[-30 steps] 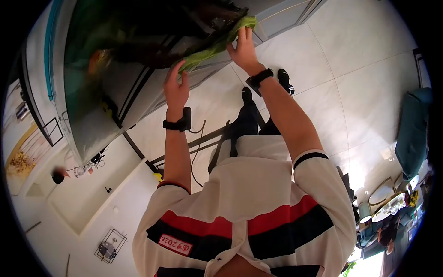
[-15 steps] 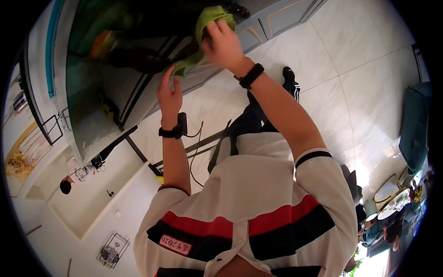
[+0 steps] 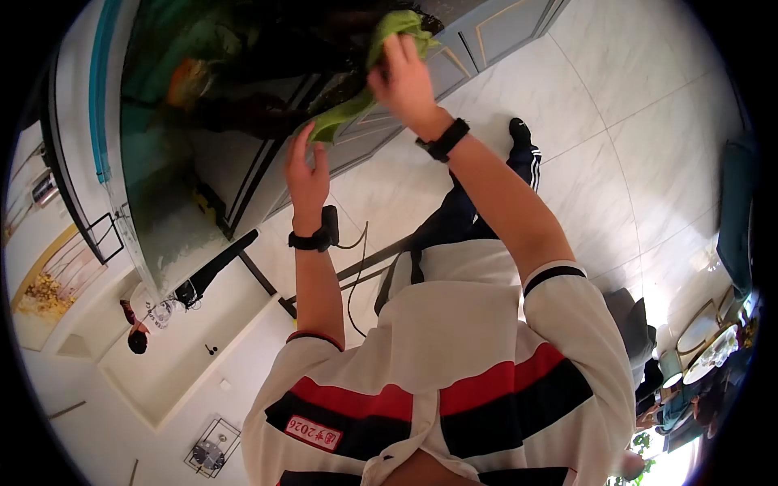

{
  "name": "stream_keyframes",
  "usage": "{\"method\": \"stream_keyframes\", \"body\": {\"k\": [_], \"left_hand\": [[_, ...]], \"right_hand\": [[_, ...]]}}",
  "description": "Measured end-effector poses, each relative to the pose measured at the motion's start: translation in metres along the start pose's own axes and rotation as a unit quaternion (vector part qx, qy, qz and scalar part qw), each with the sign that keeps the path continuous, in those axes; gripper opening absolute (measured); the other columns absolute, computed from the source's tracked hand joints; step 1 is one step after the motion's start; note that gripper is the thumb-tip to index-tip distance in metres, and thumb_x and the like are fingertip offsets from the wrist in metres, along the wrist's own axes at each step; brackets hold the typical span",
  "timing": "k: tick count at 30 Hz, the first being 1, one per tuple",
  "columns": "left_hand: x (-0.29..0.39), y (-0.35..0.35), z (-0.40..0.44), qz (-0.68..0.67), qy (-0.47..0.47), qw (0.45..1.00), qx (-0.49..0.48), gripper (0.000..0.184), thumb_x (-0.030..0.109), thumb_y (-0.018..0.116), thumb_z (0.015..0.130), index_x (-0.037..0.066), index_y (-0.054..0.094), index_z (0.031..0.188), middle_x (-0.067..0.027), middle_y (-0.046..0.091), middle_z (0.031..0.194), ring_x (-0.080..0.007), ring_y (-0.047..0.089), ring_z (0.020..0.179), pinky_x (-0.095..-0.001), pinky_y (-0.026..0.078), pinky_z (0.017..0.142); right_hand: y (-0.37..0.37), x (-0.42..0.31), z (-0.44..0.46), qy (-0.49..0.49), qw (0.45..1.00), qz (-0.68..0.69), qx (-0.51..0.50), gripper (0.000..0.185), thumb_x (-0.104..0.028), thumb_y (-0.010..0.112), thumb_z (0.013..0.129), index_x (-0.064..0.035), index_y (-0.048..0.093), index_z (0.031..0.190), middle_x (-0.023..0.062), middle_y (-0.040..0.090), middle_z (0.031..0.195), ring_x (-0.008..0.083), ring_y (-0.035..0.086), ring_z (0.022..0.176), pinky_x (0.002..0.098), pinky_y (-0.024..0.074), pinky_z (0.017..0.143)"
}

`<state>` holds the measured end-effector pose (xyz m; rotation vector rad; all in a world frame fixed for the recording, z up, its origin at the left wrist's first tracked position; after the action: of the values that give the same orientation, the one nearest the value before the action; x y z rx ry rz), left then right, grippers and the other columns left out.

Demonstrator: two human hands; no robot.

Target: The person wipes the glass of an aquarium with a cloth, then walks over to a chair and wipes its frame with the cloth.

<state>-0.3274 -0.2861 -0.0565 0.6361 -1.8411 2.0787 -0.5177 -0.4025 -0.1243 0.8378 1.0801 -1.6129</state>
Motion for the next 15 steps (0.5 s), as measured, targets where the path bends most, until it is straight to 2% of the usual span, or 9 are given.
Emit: {"method": "stream_keyframes", "body": {"k": [3,4,6,8,9,11,14,15], "left_hand": [[-0.006,0.0,-0.004,-0.006,0.021,1.0,0.002,0.036,0.009,0.057,0.095,0.008,0.057,0.131,-0.0145,0.064,0.115,-0.0217,0.063,0.097,-0.0344,0.05,0.085],[-0.005,-0.002,-0.004,-0.002,0.01,1.0,0.002,0.035,0.009,0.057,0.095,0.008,0.058,0.13,-0.014,0.064,0.114,-0.0216,0.063,0.096,-0.0344,0.05,0.085],[0.0,-0.007,-0.006,0.004,-0.009,1.0,0.001,0.035,0.009,0.058,0.094,0.008,0.058,0.129,-0.0132,0.066,0.112,-0.0213,0.064,0.094,-0.0344,0.05,0.084],[0.0,-0.014,-0.007,0.02,0.011,0.999,0.036,0.034,0.007,0.057,0.093,0.006,0.059,0.126,-0.0157,0.064,0.11,-0.0275,0.063,0.094,-0.0347,0.049,0.082],[0.0,-0.019,-0.009,0.029,0.02,0.998,0.053,0.033,0.007,0.057,0.092,0.005,0.06,0.125,-0.017,0.063,0.109,-0.0307,0.063,0.094,-0.0349,0.049,0.082],[-0.007,-0.023,-0.012,0.033,-0.012,0.998,0.05,0.033,0.006,0.057,0.092,0.005,0.06,0.124,-0.0171,0.064,0.111,-0.0309,0.063,0.095,-0.0349,0.049,0.083],[-0.001,-0.028,-0.013,0.021,-0.021,0.997,0.065,0.032,0.005,0.057,0.091,0.005,0.061,0.123,-0.0172,0.064,0.111,-0.0309,0.063,0.096,-0.0352,0.049,0.085],[0.006,-0.027,-0.013,0.014,-0.015,0.997,0.075,0.032,0.005,0.057,0.091,0.005,0.061,0.123,-0.0172,0.064,0.111,-0.0309,0.063,0.096,-0.0354,0.049,0.085]], "right_hand": [[-0.013,-0.068,0.016,-0.106,0.993,0.027,0.035,0.052,-0.01,0.067,0.075,-0.009,0.047,0.124,0.0166,0.053,0.101,0.037,0.061,0.079,0.0439,0.0528,0.063],[-0.016,-0.076,0.021,-0.106,0.993,0.035,0.047,0.05,-0.011,0.067,0.074,-0.0089,0.049,0.12,0.0154,0.054,0.095,0.0351,0.061,0.077,0.0436,0.0523,0.061],[-0.024,-0.073,0.025,-0.107,0.992,0.025,0.067,0.046,-0.008,0.068,0.072,-0.0065,0.052,0.115,0.0151,0.056,0.094,0.0346,0.061,0.074,0.0412,0.0512,0.057],[-0.027,-0.047,0.026,-0.085,0.994,-0.007,0.073,0.039,-0.007,0.068,0.073,-0.0046,0.053,0.109,0.014,0.058,0.09,0.0341,0.061,0.073,0.0399,0.0504,0.055],[-0.024,-0.026,0.022,-0.066,0.995,-0.019,0.069,0.042,-0.009,0.068,0.074,-0.0049,0.051,0.113,0.0144,0.057,0.091,0.0346,0.061,0.074,0.0413,0.0507,0.056],[-0.019,0.012,0.014,-0.028,0.997,-0.041,0.063,0.049,-0.013,0.067,0.075,-0.0056,0.047,0.119,0.0152,0.055,0.094,0.0355,0.06,0.077,0.0443,0.0511,0.059],[-0.018,0.059,-0.002,0.063,0.995,-0.056,0.052,0.055,-0.013,0.067,0.076,-0.0047,0.045,0.126,0.0186,0.053,0.102,0.0396,0.057,0.09,0.0479,0.0501,0.071],[-0.029,0.055,-0.001,0.047,0.993,-0.079,0.072,0.055,-0.012,0.068,0.077,-0.0037,0.045,0.126,0.0208,0.052,0.108,0.041,0.054,0.096,0.0486,0.0483,0.077]]}}
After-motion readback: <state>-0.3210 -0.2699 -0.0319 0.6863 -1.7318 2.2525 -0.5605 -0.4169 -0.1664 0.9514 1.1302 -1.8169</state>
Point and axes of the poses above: each hand's wrist, its own z-axis towards the middle knuckle, its own y-axis out of the palm, x = y × z, the point moved 8 cm from there along z, towards the middle knuckle
